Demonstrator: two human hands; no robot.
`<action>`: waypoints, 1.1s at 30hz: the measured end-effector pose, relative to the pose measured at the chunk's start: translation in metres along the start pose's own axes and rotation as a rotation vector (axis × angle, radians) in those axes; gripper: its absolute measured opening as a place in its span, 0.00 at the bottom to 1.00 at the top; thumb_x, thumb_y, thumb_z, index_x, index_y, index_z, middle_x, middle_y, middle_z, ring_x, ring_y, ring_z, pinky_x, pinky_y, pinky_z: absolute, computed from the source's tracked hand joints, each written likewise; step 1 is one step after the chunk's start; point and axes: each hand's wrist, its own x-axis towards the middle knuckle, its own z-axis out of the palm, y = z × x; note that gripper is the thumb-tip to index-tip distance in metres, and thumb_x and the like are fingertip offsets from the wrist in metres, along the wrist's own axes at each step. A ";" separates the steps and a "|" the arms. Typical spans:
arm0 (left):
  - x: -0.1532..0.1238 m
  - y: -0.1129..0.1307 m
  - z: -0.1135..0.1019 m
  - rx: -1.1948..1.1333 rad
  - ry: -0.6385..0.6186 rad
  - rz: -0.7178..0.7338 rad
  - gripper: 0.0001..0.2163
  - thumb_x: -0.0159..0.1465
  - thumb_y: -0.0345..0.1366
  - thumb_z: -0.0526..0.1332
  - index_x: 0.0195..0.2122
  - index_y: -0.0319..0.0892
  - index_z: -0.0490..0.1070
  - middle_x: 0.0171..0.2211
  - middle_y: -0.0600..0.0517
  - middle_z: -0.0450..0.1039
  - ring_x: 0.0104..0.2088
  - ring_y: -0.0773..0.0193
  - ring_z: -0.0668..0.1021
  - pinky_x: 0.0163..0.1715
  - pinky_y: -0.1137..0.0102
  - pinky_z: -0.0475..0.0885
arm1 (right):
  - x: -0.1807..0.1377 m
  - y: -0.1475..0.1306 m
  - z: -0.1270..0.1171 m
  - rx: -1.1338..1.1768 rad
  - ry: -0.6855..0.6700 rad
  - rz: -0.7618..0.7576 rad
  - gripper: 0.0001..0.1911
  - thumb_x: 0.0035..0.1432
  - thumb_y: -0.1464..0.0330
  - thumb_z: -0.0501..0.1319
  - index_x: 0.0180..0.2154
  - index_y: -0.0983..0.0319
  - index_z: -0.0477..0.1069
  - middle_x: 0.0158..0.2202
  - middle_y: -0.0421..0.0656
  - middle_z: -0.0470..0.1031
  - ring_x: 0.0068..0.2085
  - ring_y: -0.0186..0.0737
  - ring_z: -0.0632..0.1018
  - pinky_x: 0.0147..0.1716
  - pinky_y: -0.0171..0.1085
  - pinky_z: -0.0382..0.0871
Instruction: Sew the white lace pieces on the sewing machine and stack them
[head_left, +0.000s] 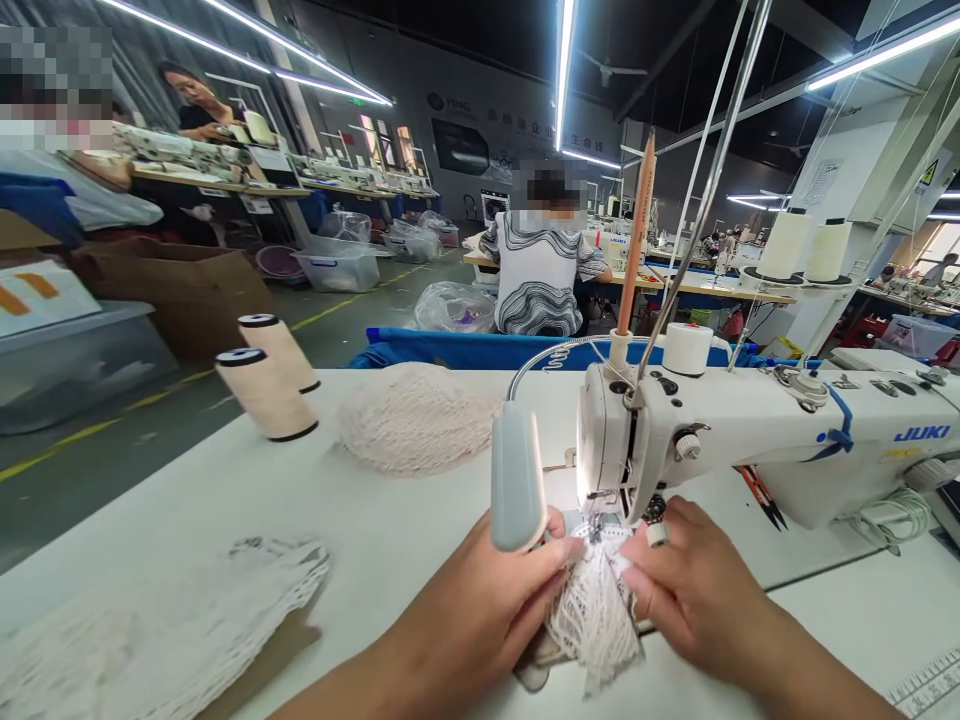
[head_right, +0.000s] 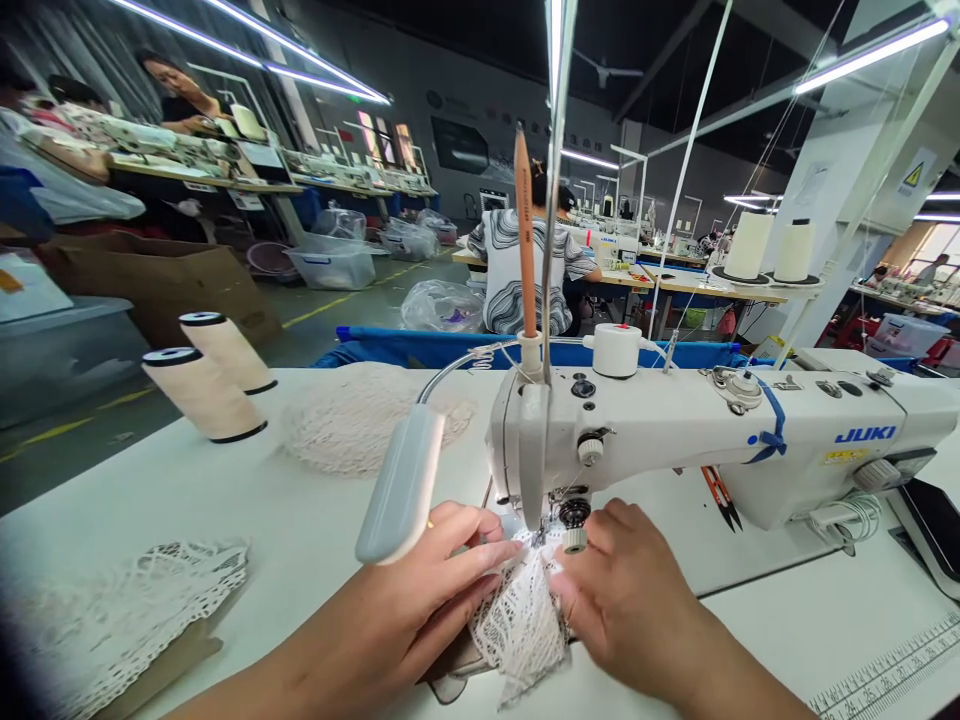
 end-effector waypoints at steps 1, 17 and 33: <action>0.000 -0.001 0.002 0.008 0.002 0.005 0.13 0.74 0.30 0.54 0.44 0.47 0.80 0.45 0.47 0.77 0.43 0.54 0.78 0.42 0.63 0.74 | 0.000 -0.005 0.000 0.057 -0.050 -0.053 0.03 0.69 0.70 0.62 0.40 0.58 0.74 0.47 0.45 0.80 0.44 0.47 0.75 0.43 0.43 0.68; -0.006 0.009 0.021 -0.111 -0.041 0.138 0.10 0.71 0.25 0.55 0.41 0.46 0.74 0.42 0.50 0.81 0.41 0.56 0.80 0.41 0.61 0.72 | -0.003 -0.006 0.011 0.049 -0.225 -0.095 0.13 0.60 0.79 0.59 0.42 0.57 0.72 0.42 0.43 0.80 0.42 0.47 0.75 0.47 0.44 0.67; -0.008 0.008 0.026 -0.092 -0.005 0.113 0.12 0.74 0.26 0.53 0.38 0.46 0.73 0.42 0.53 0.83 0.40 0.57 0.79 0.43 0.59 0.67 | -0.003 -0.002 0.015 0.034 -0.258 -0.067 0.11 0.62 0.80 0.59 0.40 0.58 0.70 0.42 0.43 0.81 0.44 0.47 0.76 0.45 0.42 0.64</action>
